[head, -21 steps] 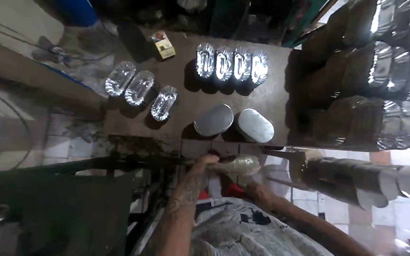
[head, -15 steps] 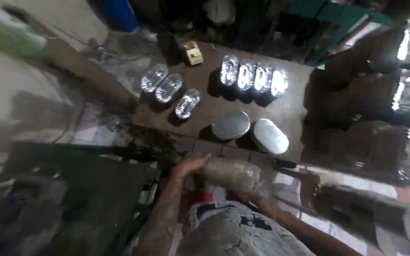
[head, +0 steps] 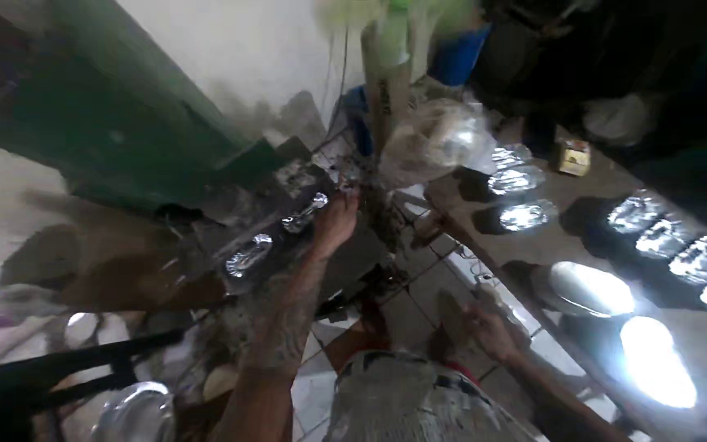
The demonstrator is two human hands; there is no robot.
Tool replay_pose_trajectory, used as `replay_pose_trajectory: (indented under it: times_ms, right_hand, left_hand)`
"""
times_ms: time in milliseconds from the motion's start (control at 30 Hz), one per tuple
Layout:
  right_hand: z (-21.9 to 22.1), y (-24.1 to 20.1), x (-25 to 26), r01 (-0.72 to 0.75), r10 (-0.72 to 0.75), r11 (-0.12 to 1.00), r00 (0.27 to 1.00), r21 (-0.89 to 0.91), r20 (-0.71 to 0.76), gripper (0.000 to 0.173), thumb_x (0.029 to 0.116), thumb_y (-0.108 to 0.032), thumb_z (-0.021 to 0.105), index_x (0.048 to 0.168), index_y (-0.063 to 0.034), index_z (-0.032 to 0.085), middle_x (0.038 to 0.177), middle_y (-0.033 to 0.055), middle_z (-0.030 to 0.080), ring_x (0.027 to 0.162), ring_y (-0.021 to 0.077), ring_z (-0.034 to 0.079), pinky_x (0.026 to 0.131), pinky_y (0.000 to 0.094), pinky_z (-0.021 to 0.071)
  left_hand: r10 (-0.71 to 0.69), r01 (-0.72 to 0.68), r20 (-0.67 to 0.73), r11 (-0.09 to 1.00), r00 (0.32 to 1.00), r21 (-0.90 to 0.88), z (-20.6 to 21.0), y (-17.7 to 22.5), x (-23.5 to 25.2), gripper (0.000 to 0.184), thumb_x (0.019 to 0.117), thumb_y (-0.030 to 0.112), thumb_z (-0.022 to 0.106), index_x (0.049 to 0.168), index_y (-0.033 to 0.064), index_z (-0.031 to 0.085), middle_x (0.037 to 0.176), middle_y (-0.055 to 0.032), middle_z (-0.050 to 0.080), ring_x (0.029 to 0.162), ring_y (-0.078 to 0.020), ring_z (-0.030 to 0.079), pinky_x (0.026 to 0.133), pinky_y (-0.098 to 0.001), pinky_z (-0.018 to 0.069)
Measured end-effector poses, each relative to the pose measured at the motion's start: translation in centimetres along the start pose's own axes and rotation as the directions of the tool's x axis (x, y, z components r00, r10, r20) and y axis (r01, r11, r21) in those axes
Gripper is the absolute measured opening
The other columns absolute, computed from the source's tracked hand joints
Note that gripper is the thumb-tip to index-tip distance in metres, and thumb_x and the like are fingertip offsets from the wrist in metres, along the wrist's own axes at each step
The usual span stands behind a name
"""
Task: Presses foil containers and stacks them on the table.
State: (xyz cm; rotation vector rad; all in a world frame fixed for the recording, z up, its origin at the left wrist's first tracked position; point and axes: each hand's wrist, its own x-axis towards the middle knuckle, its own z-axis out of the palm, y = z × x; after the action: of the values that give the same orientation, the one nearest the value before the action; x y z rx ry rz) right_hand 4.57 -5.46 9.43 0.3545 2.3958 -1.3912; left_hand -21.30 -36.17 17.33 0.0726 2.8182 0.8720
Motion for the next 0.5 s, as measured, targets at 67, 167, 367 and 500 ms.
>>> replay_pose_trajectory:
  times_ms: [67,167,367,500]
  right_hand:
    - [1.1,-5.0,4.1,0.11,-0.11,0.994,0.993,-0.004,-0.031,0.028,0.1007,-0.005,0.056,0.124,0.0101,0.064,0.115,0.0238,0.069,0.105,0.0272,0.068,0.097,0.0428,0.0549]
    - [4.5,-10.8,9.6,0.498,-0.513,0.852,0.856,-0.161,-0.062,0.022,0.0962,-0.003,0.062,0.114,0.0071,0.069,0.105,0.0213,0.071,0.098,0.0294,0.07,0.09,0.0465,0.058]
    - [12.1,-21.7,18.5,0.923,-0.825,-0.057,0.172,-0.381,0.538,0.018,0.0958,-0.002,0.062,0.108,-0.0074,0.074,0.118,0.0075,0.073,0.112,0.0278,0.069,0.098,0.0504,0.0553]
    - [17.4,-26.6,19.8,0.906,-0.547,0.086,0.391,-0.415,0.74,0.034,0.1018,-0.003,0.053,0.135,-0.0056,0.063,0.146,0.01,0.059,0.137,0.0305,0.053,0.11,0.0587,0.0445]
  left_hand:
    - [-0.09,0.067,0.131,0.983,0.987,0.171,-2.0,-6.4,-0.9,0.07,0.105,0.063,0.035,0.136,0.0053,0.06,0.129,-0.0228,0.065,0.125,-0.0416,0.059,0.11,-0.0709,0.0341]
    - [-0.006,-0.022,0.359,0.997,0.933,0.074,-7.0,-9.3,-5.0,0.055,0.1095,0.048,0.039,0.115,0.0007,0.068,0.099,-0.0224,0.068,0.092,-0.0371,0.067,0.086,-0.0615,0.0526]
    - [-0.02,-0.174,0.527,0.932,0.85,0.317,-11.0,-17.3,-10.0,0.045,0.1098,0.037,0.046,0.117,0.0,0.071,0.124,-0.0219,0.065,0.119,-0.0382,0.062,0.105,-0.0564,0.0464]
    - [0.069,-0.19,0.577,0.97,0.813,0.151,-13.3,-12.1,-16.1,0.032,0.1075,0.018,0.051,0.128,-0.0035,0.065,0.123,-0.0263,0.065,0.119,-0.0408,0.062,0.105,-0.055,0.0463]
